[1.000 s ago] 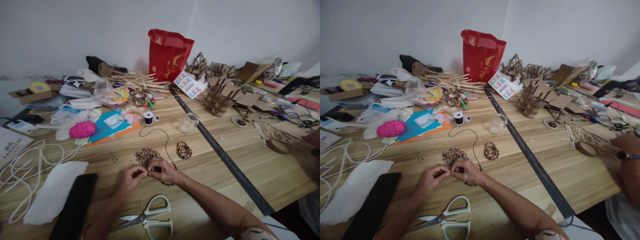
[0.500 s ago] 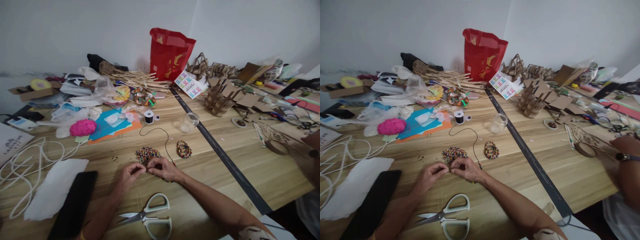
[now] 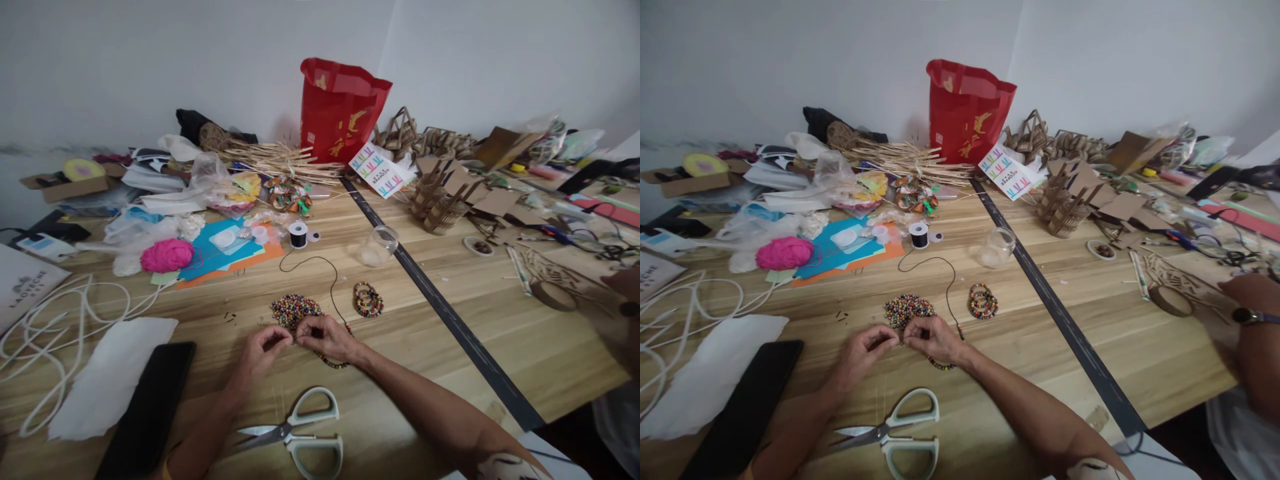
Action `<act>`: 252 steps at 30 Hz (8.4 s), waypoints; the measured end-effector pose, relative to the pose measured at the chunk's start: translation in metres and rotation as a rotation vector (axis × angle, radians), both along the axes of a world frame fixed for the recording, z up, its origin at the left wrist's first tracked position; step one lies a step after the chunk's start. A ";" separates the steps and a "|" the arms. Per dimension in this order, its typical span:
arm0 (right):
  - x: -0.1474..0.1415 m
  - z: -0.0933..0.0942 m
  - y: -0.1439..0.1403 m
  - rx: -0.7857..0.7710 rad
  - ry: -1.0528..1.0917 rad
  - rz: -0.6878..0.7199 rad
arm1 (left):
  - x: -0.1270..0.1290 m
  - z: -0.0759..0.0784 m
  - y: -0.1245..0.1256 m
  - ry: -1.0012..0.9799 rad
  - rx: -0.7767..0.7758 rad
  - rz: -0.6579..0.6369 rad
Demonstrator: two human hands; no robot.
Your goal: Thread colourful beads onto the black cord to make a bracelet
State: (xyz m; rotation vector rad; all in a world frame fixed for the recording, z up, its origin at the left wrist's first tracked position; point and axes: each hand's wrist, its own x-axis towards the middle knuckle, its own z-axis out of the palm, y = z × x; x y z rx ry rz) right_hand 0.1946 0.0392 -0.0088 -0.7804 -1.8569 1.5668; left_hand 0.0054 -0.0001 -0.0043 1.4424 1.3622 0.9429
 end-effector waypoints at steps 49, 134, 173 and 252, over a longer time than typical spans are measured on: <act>-0.001 -0.002 -0.001 -0.046 0.002 -0.025 | -0.011 -0.008 0.001 0.061 0.020 0.030; -0.001 -0.003 -0.001 0.166 -0.128 -0.029 | -0.003 0.007 -0.001 0.133 0.101 -0.048; -0.001 -0.002 -0.002 0.159 -0.086 -0.014 | -0.003 0.004 0.000 0.121 0.061 -0.038; -0.001 -0.002 -0.002 0.171 -0.079 -0.014 | -0.001 0.005 -0.002 0.113 0.051 -0.031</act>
